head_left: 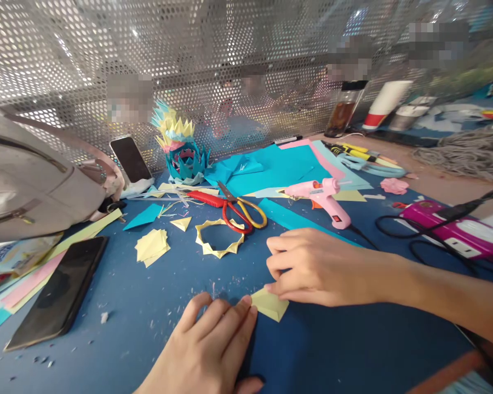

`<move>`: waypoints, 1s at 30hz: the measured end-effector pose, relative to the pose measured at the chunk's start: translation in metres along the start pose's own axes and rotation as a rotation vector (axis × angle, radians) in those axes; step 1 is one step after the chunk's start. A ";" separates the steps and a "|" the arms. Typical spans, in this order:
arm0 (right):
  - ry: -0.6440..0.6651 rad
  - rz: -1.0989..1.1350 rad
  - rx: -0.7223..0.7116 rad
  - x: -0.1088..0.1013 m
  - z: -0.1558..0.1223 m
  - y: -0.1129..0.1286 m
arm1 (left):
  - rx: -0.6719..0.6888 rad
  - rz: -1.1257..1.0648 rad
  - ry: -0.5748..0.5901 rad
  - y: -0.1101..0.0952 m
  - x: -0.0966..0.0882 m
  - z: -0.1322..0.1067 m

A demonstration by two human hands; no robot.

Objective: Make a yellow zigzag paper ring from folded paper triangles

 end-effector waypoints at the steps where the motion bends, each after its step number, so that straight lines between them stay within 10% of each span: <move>1: 0.024 -0.005 0.003 0.000 0.000 0.000 | -0.003 -0.010 0.005 0.000 0.000 0.000; 17: 0.062 0.235 0.060 -0.002 0.000 -0.012 | -0.089 -0.237 0.139 0.014 -0.008 0.009; 24: -0.013 0.380 0.310 0.008 0.004 -0.022 | -0.048 -0.217 0.172 0.014 -0.013 0.010; 30: 0.004 0.443 0.395 0.017 0.002 -0.019 | -0.339 -0.442 0.176 0.025 -0.012 0.028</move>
Point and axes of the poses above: each hand's wrist, its own z-axis towards the middle knuckle, its own x-axis out of the palm, y = z × x, the point moved 7 cm from there along z, towards the middle knuckle, and after that the axes turned 4 degrees about -y, right-handed, at the moved point
